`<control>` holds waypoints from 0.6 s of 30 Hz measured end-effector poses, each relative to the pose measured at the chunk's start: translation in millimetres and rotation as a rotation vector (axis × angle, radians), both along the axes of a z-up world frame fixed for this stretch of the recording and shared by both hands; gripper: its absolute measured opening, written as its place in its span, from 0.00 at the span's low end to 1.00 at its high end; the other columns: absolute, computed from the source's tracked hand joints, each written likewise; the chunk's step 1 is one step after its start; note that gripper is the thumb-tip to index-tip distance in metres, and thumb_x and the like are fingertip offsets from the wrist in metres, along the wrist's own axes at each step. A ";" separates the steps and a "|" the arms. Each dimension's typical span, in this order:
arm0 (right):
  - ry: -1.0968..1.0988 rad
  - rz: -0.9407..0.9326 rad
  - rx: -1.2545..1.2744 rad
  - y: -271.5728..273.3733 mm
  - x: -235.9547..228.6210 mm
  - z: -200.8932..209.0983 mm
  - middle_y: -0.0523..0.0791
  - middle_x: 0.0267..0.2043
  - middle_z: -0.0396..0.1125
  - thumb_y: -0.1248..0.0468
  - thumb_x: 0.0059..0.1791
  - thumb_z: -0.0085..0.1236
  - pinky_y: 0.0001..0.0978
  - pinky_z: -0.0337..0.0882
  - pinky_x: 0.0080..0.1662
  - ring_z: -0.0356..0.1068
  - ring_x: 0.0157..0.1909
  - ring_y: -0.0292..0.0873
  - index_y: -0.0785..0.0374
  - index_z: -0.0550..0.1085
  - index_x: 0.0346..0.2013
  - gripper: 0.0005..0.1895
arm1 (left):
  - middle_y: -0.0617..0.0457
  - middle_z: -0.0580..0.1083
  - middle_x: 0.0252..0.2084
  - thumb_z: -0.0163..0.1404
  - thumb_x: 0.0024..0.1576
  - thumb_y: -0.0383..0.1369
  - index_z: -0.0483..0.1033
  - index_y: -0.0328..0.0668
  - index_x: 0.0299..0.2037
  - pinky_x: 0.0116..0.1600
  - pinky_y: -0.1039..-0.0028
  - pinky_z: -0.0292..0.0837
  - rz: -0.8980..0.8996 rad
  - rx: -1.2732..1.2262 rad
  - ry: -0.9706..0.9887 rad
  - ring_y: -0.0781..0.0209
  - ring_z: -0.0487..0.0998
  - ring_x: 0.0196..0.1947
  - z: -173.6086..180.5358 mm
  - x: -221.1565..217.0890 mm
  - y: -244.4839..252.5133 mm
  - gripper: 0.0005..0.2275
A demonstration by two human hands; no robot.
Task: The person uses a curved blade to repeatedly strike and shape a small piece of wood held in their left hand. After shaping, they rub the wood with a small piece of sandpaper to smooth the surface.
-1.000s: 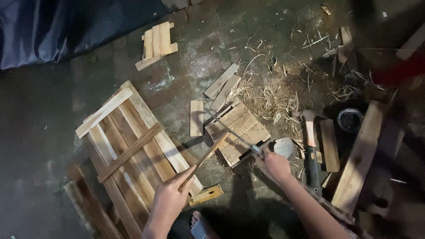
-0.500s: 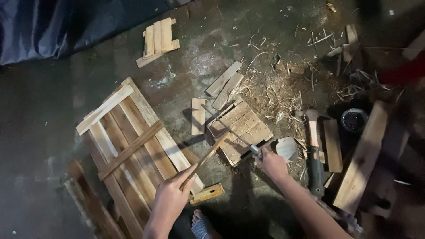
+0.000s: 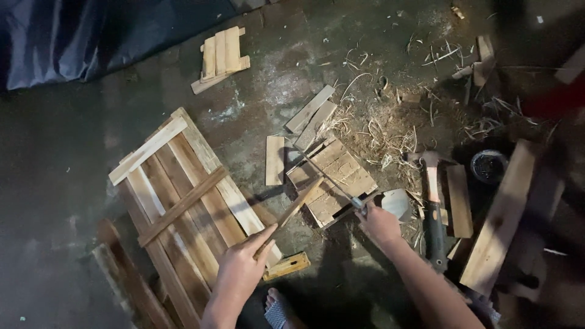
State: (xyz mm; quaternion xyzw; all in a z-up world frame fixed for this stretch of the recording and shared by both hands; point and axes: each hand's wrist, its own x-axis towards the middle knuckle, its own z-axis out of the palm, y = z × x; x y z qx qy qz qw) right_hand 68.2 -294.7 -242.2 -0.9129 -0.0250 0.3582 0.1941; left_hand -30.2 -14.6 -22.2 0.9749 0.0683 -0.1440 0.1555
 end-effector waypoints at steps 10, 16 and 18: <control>-0.180 -0.065 0.085 2.6 -17.3 -21.6 0.40 0.30 0.72 0.47 0.51 0.50 0.33 0.78 0.27 0.73 0.24 0.38 0.55 0.70 0.40 0.16 | 0.59 0.73 0.23 0.45 0.62 0.46 0.71 0.73 0.67 0.25 0.77 0.52 0.545 -0.153 0.403 0.68 0.61 0.19 42.9 25.6 -22.0 0.21; -0.257 -0.255 0.021 -42.6 -14.9 -15.0 0.41 0.29 0.71 0.55 0.54 0.49 0.26 0.73 0.22 0.70 0.22 0.37 0.55 0.68 0.42 0.09 | 0.57 0.72 0.20 0.48 0.63 0.38 0.71 0.72 0.68 0.20 0.77 0.46 0.742 -0.402 0.200 0.70 0.53 0.13 47.7 27.6 -20.7 0.22; -0.267 -0.363 -0.042 -74.7 -3.9 -21.0 0.47 0.32 0.72 0.49 0.52 0.49 0.39 0.71 0.29 0.72 0.29 0.48 0.55 0.66 0.40 0.14 | 0.59 0.58 0.19 0.43 0.63 0.43 0.68 0.72 0.70 0.25 0.77 0.47 0.719 -0.427 0.186 0.68 0.51 0.14 55.3 25.2 -23.7 0.23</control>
